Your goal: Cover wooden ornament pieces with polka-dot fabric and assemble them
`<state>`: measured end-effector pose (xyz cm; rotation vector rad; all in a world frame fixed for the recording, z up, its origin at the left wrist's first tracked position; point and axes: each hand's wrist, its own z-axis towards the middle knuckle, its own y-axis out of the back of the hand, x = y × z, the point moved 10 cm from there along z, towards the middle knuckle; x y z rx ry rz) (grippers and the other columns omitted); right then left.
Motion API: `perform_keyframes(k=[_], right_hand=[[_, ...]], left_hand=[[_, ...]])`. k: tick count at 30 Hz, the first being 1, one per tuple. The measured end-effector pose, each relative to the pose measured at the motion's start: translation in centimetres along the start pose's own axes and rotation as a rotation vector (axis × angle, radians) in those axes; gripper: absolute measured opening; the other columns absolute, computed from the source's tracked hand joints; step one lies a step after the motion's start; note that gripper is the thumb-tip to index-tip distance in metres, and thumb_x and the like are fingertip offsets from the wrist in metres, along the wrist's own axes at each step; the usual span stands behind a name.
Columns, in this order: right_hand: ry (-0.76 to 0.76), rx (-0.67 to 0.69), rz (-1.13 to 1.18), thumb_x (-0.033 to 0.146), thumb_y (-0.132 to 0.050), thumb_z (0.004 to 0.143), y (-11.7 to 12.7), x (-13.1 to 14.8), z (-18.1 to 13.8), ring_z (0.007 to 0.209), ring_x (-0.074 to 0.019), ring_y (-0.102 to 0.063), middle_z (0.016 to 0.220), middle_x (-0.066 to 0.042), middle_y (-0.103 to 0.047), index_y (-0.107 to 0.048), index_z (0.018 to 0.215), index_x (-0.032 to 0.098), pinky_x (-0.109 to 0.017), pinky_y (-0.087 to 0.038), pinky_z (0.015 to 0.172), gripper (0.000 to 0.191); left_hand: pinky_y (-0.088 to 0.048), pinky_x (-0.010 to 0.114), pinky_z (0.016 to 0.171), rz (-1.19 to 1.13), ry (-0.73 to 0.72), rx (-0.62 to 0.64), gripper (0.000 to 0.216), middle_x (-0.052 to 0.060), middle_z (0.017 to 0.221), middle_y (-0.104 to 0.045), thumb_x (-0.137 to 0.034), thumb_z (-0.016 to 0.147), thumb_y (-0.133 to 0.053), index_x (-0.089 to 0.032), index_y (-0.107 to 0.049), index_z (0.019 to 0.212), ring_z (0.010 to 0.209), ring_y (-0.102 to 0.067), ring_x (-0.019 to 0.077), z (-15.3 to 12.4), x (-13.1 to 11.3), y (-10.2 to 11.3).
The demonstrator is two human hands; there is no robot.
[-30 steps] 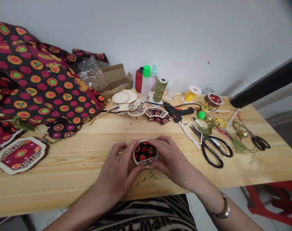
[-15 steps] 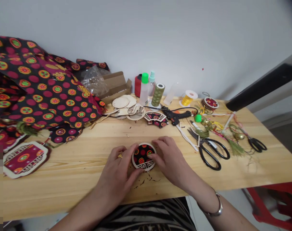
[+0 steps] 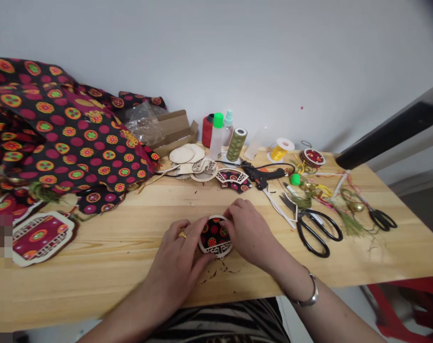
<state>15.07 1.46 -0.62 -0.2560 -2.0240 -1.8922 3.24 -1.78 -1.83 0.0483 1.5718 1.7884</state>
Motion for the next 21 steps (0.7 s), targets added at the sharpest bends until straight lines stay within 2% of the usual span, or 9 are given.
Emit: perform_keyframes(k=[5, 13, 21], right_hand=[[0.031, 0.016, -0.068, 0.018, -0.053, 0.083, -0.1, 0.2, 0.3, 0.086, -0.0239, -0.052, 0.088, -0.011, -0.058, -0.063, 0.081, 0.015, -0.037, -0.046, 0.075, 0.011], [0.081, 0.059, -0.315, 0.016, -0.058, 0.078, 0.0, 2.1, 0.1, 0.084, -0.0301, -0.049, 0.086, -0.019, -0.057, -0.068, 0.081, 0.010, -0.043, -0.048, 0.068, 0.012], [-0.024, 0.056, -0.149, 0.024, -0.050, 0.086, 0.0, 0.4, 0.4, 0.087, -0.0263, -0.052, 0.088, -0.015, -0.059, -0.067, 0.078, 0.012, -0.039, -0.047, 0.076, 0.022]], left_hand=[[-0.042, 0.044, 0.088, 0.011, -0.005, 0.002, 0.056, 0.009, 0.107, -0.066, -0.031, 0.081, -0.056, -0.018, -0.038, 0.132, 0.105, -0.047, 0.0286, 0.0, -0.2, -0.1], [-0.041, 0.044, 0.090, 0.030, 0.004, 0.021, 0.057, 0.011, 0.111, -0.064, -0.034, 0.081, -0.057, -0.014, -0.039, 0.130, 0.107, -0.045, 0.0292, -0.2, 0.0, -0.3], [-0.041, 0.044, 0.089, 0.051, -0.041, -0.014, 0.057, 0.010, 0.109, -0.065, -0.031, 0.080, -0.059, -0.014, -0.036, 0.130, 0.104, -0.045, 0.0292, -0.1, -0.6, 0.0]])
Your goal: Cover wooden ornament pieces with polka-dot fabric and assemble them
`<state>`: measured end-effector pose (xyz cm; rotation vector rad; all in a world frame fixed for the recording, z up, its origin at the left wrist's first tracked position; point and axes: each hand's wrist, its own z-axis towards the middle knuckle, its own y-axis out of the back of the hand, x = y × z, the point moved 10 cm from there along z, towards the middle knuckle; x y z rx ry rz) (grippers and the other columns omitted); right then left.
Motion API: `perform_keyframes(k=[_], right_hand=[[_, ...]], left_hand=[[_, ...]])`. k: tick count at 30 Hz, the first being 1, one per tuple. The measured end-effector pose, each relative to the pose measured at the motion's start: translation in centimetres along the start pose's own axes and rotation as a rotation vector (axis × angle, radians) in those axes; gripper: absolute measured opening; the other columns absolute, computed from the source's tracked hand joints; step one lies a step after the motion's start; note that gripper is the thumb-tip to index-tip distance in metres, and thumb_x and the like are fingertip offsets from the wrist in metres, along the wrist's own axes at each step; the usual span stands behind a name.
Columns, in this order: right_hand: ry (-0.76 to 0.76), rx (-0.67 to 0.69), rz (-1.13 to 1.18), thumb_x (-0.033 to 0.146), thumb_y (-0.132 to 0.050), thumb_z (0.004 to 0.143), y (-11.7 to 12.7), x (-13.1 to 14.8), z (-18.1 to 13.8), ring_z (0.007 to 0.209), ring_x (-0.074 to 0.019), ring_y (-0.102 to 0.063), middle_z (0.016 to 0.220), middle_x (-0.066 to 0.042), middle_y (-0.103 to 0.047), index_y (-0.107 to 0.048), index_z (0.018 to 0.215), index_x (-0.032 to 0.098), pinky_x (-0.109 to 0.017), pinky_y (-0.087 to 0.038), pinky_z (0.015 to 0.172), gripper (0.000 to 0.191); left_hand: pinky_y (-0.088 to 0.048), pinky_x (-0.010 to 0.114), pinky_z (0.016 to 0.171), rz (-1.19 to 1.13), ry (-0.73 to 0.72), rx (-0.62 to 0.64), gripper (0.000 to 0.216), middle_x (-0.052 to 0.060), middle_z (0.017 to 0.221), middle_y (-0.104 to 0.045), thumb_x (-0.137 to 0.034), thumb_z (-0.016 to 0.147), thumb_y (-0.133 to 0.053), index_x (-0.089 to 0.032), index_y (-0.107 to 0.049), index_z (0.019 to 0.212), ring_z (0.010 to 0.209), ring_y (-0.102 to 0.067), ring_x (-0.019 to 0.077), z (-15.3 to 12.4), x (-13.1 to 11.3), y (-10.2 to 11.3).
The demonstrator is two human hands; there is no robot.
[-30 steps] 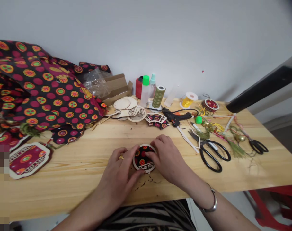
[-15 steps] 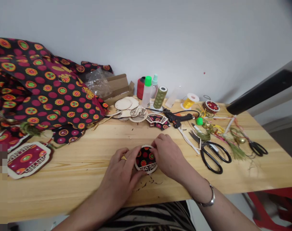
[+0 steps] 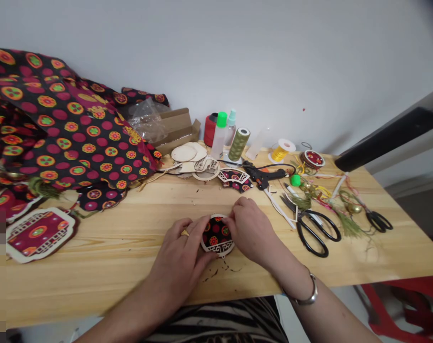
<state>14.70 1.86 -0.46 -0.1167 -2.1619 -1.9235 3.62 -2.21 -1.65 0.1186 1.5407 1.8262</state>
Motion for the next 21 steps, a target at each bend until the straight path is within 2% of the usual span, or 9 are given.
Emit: perform_keyframes(k=[7, 12, 17, 21], right_hand=[[-0.047, 0.008, 0.095, 0.030, -0.052, 0.085, -0.2, -0.6, 0.1, 0.085, -0.0222, -0.052, 0.087, -0.012, -0.058, -0.064, 0.072, 0.014, -0.033, -0.042, 0.076, 0.024], [-0.093, 0.010, 0.202, 0.028, -0.057, 0.082, -0.3, -1.2, 0.1, 0.081, -0.0191, -0.052, 0.086, -0.009, -0.058, -0.061, 0.071, 0.015, -0.029, -0.040, 0.071, 0.018], [-0.124, -0.024, 0.399, 0.025, -0.060, 0.078, -0.5, -2.1, -0.2, 0.076, -0.0155, -0.052, 0.082, -0.004, -0.058, -0.057, 0.071, 0.017, -0.027, -0.039, 0.067, 0.010], [-0.138, 0.007, 0.600, 0.027, -0.062, 0.075, -1.4, -2.6, -0.2, 0.062, -0.0123, -0.049, 0.067, 0.001, -0.057, -0.056, 0.070, 0.019, -0.025, -0.036, 0.057, 0.011]], left_hand=[[-0.041, 0.044, 0.089, 0.000, -0.006, -0.013, 0.058, 0.011, 0.113, -0.063, -0.032, 0.080, -0.059, -0.014, -0.037, 0.130, 0.105, -0.047, 0.0289, -0.1, 0.2, -0.1], [-0.039, 0.044, 0.092, -0.025, -0.018, -0.036, 0.059, 0.012, 0.118, -0.060, -0.031, 0.080, -0.059, -0.016, -0.036, 0.131, 0.106, -0.050, 0.0278, 0.0, 0.2, 0.0], [-0.041, 0.042, 0.093, -0.057, -0.008, -0.053, 0.057, 0.014, 0.123, -0.054, -0.031, 0.080, -0.059, -0.015, -0.037, 0.131, 0.110, -0.050, 0.0267, 0.1, 0.3, 0.5], [-0.042, 0.044, 0.095, -0.060, 0.007, -0.092, 0.061, 0.017, 0.131, -0.047, -0.032, 0.079, -0.060, -0.015, -0.034, 0.133, 0.117, -0.046, 0.0283, -0.2, 0.4, 0.7]])
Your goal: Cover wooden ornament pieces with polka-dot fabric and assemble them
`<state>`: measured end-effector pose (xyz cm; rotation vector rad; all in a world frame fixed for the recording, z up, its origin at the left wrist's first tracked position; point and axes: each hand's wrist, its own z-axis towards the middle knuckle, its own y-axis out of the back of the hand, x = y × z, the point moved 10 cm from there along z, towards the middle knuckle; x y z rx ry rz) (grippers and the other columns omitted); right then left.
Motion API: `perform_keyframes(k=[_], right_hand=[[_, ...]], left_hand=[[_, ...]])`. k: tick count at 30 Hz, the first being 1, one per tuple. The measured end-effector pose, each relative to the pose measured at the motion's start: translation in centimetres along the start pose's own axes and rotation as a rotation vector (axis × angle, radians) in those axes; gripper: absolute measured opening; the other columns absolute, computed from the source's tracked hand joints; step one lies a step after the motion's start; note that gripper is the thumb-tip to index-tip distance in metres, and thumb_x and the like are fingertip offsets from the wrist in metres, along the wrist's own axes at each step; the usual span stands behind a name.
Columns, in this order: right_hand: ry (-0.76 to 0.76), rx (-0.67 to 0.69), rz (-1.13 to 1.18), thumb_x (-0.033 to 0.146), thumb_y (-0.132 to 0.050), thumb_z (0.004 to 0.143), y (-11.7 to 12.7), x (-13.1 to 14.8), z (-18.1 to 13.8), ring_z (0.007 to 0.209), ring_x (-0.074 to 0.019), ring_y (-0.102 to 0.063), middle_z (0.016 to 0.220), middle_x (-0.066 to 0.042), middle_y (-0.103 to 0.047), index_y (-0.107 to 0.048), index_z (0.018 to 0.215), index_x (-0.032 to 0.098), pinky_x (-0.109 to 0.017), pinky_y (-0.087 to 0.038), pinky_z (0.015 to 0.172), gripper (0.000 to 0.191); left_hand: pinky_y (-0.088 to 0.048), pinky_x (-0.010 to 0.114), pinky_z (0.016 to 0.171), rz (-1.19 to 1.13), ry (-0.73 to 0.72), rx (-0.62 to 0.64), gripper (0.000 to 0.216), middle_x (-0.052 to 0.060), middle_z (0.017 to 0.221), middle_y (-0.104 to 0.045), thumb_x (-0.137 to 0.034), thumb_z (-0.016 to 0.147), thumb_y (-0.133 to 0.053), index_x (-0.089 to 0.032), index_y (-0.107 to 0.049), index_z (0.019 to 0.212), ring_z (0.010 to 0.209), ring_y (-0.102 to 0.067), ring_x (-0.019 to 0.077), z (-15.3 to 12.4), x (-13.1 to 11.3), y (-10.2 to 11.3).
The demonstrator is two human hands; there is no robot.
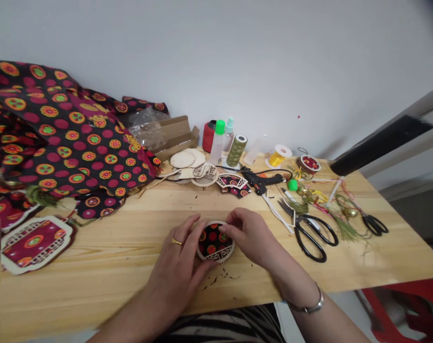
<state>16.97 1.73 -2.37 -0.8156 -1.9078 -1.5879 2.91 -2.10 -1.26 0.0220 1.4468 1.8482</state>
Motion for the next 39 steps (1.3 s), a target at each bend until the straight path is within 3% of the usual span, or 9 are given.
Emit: perform_keyframes(k=[4, 8, 11, 15, 19, 24, 30, 33, 39], right_hand=[[-0.072, 0.043, 0.226, 0.026, -0.064, 0.071, -0.7, -0.9, 0.2, 0.053, -0.0103, -0.044, 0.058, 0.003, -0.053, -0.056, 0.067, 0.018, -0.023, -0.034, 0.050, 0.012], [-0.072, 0.019, 0.382, 0.024, -0.065, 0.068, 0.1, -0.2, 0.5, 0.053, -0.0097, -0.043, 0.057, 0.003, -0.052, -0.054, 0.064, 0.017, -0.022, -0.033, 0.049, 0.013], [-0.002, -0.044, 0.451, 0.026, -0.064, 0.068, 2.0, 1.3, 1.3, 0.053, -0.0095, -0.043, 0.057, 0.004, -0.051, -0.053, 0.064, 0.017, -0.022, -0.035, 0.050, 0.015], [0.071, -0.133, 0.470, 0.028, -0.064, 0.068, 4.1, 2.4, 3.4, 0.054, -0.0095, -0.044, 0.057, 0.004, -0.051, -0.054, 0.064, 0.017, -0.022, -0.036, 0.052, 0.015], [0.102, -0.161, 0.465, 0.028, -0.064, 0.068, 4.4, 2.1, 5.3, 0.054, -0.0095, -0.043, 0.057, 0.004, -0.052, -0.055, 0.063, 0.017, -0.022, -0.036, 0.052, 0.015], [0.073, -0.161, 0.463, 0.027, -0.065, 0.067, 3.7, 1.0, 5.6, 0.054, -0.0096, -0.042, 0.057, 0.004, -0.051, -0.055, 0.064, 0.017, -0.022, -0.034, 0.051, 0.015], [0.115, -0.010, 0.570, 0.035, -0.062, 0.072, 3.1, 1.8, 4.8, 0.062, -0.0115, -0.051, 0.069, 0.001, -0.060, -0.065, 0.083, 0.015, -0.022, -0.041, 0.059, 0.023], [0.143, 0.005, 0.519, 0.033, -0.055, 0.078, 3.2, 2.0, 4.8, 0.061, -0.0108, -0.050, 0.063, 0.002, -0.059, -0.068, 0.073, 0.015, -0.021, -0.040, 0.058, 0.022], [0.114, -0.018, 0.597, 0.028, -0.062, 0.071, 2.5, 1.1, 5.0, 0.058, -0.0107, -0.050, 0.061, 0.001, -0.062, -0.068, 0.067, 0.015, -0.022, -0.042, 0.057, 0.015]], left_hand=[[-0.042, 0.047, 0.095, -0.111, 0.093, -0.004, 0.062, 0.014, 0.123, -0.057, -0.033, 0.077, -0.062, -0.018, -0.037, 0.131, 0.114, -0.051, 0.0292, -0.5, 1.0, -0.1], [-0.047, 0.041, 0.092, -0.522, 0.409, 0.049, 0.058, 0.011, 0.125, -0.059, -0.039, 0.076, -0.060, -0.020, -0.042, 0.128, 0.112, -0.056, 0.0269, 0.1, 3.6, -0.2], [-0.049, 0.033, 0.089, -0.940, 0.616, 0.125, 0.058, 0.010, 0.121, -0.063, -0.042, 0.077, -0.060, -0.018, -0.045, 0.127, 0.110, -0.058, 0.0233, 2.1, 4.0, -0.7], [-0.053, 0.029, 0.078, -1.232, 0.716, 0.179, 0.044, 0.009, 0.106, -0.070, -0.043, 0.078, -0.059, -0.015, -0.061, 0.112, 0.093, -0.065, 0.0217, 5.8, 3.2, -1.1], [-0.053, 0.026, 0.070, -1.241, 0.690, 0.124, 0.037, 0.005, 0.095, -0.073, -0.040, 0.076, -0.062, -0.017, -0.066, 0.105, 0.081, -0.066, 0.0188, 7.9, 3.9, -1.5], [-0.050, 0.026, 0.077, -1.169, 0.611, 0.150, 0.033, 0.003, 0.094, -0.073, -0.041, 0.079, -0.059, -0.019, -0.068, 0.102, 0.085, -0.065, 0.0189, 7.7, 5.1, -2.9], [-0.049, 0.026, 0.078, -0.997, 0.527, 0.132, 0.031, 0.002, 0.092, -0.073, -0.041, 0.080, -0.057, -0.020, -0.069, 0.099, 0.084, -0.063, 0.0192, 7.8, 5.5, -2.3], [-0.049, 0.027, 0.079, -0.973, 0.491, 0.147, 0.030, 0.002, 0.091, -0.073, -0.039, 0.081, -0.056, -0.019, -0.070, 0.097, 0.084, -0.063, 0.0198, 7.9, 4.8, -2.0], [-0.049, 0.028, 0.078, -0.987, 0.462, 0.167, 0.028, 0.002, 0.090, -0.073, -0.036, 0.082, -0.054, -0.019, -0.070, 0.099, 0.082, -0.063, 0.0192, 7.8, 3.9, -1.6]])
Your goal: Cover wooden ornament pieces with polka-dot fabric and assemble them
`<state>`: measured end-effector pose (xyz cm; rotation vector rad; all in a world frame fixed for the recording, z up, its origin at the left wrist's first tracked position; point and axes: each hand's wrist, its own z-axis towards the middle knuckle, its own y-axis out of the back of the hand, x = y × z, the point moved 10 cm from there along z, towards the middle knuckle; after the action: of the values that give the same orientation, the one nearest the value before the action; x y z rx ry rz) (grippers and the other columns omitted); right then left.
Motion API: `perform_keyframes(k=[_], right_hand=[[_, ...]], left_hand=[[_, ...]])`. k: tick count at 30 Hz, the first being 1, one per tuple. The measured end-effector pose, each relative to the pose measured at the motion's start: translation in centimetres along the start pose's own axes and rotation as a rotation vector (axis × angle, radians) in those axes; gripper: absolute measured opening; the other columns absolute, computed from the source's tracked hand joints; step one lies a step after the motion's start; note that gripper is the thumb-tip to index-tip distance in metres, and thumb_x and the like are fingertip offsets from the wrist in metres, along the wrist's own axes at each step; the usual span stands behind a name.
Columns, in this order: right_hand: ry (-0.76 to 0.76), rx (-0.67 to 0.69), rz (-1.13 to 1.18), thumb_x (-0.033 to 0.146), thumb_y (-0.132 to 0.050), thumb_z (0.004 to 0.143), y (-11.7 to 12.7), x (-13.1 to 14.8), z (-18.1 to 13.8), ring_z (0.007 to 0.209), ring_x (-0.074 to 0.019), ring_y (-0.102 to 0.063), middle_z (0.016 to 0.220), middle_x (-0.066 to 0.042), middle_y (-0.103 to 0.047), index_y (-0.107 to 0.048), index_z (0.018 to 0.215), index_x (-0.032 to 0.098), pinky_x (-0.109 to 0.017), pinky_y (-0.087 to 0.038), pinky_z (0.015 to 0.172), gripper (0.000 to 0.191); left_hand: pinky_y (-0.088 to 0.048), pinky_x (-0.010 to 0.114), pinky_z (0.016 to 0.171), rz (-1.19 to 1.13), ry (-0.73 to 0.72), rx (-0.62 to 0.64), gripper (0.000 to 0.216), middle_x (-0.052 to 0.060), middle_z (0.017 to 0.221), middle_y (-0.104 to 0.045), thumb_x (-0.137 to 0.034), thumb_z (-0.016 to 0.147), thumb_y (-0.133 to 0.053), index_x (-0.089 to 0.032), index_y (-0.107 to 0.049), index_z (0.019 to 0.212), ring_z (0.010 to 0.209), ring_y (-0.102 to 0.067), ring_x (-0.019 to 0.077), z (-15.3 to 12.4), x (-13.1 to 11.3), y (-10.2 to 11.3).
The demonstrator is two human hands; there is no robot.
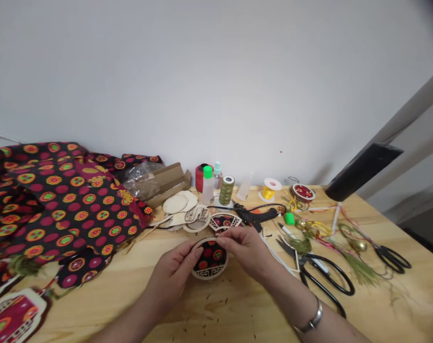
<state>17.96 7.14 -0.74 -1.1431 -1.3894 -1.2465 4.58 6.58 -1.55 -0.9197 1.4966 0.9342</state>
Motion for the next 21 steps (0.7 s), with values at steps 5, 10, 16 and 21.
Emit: perform_keyframes(k=[5, 10, 16, 21], right_hand=[[0.008, 0.002, -0.009, 0.026, -0.064, 0.069, 0.1, 0.3, -0.2, 0.058, -0.0112, -0.053, 0.060, 0.001, -0.063, -0.068, 0.065, 0.016, -0.023, -0.043, 0.059, 0.012], [0.108, 0.009, -0.053, 0.023, -0.065, 0.069, 0.3, 1.6, -0.3, 0.059, -0.0122, -0.055, 0.060, 0.000, -0.063, -0.068, 0.063, 0.017, -0.024, -0.043, 0.060, 0.009], [0.351, -0.014, -0.111, 0.020, -0.064, 0.073, 0.4, 4.1, -1.3, 0.065, -0.0132, -0.058, 0.067, -0.002, -0.066, -0.069, 0.069, 0.018, -0.025, -0.046, 0.065, 0.006], [0.491, 0.004, -0.131, 0.017, -0.063, 0.078, 0.3, 5.2, -2.0, 0.073, -0.0142, -0.062, 0.076, -0.003, -0.070, -0.070, 0.080, 0.021, -0.026, -0.048, 0.070, 0.009]], left_hand=[[-0.050, 0.027, 0.076, 0.044, -0.052, -0.020, 0.028, 0.002, 0.092, -0.073, -0.034, 0.083, -0.054, -0.021, -0.071, 0.101, 0.082, -0.064, 0.0189, -0.3, -0.9, 0.3], [-0.049, 0.025, 0.079, 0.123, -0.133, -0.029, 0.028, 0.003, 0.097, -0.073, -0.031, 0.084, -0.052, -0.022, -0.070, 0.104, 0.085, -0.064, 0.0182, -0.6, -1.7, 0.6], [-0.048, 0.025, 0.082, 0.199, -0.230, -0.043, 0.026, 0.002, 0.101, -0.073, -0.027, 0.085, -0.051, -0.023, -0.071, 0.102, 0.088, -0.065, 0.0181, -1.0, -2.7, 0.9], [-0.048, 0.027, 0.086, 0.276, -0.315, -0.049, 0.027, 0.003, 0.103, -0.072, -0.023, 0.085, -0.050, -0.023, -0.069, 0.105, 0.093, -0.065, 0.0186, -1.4, -3.5, 1.0]])
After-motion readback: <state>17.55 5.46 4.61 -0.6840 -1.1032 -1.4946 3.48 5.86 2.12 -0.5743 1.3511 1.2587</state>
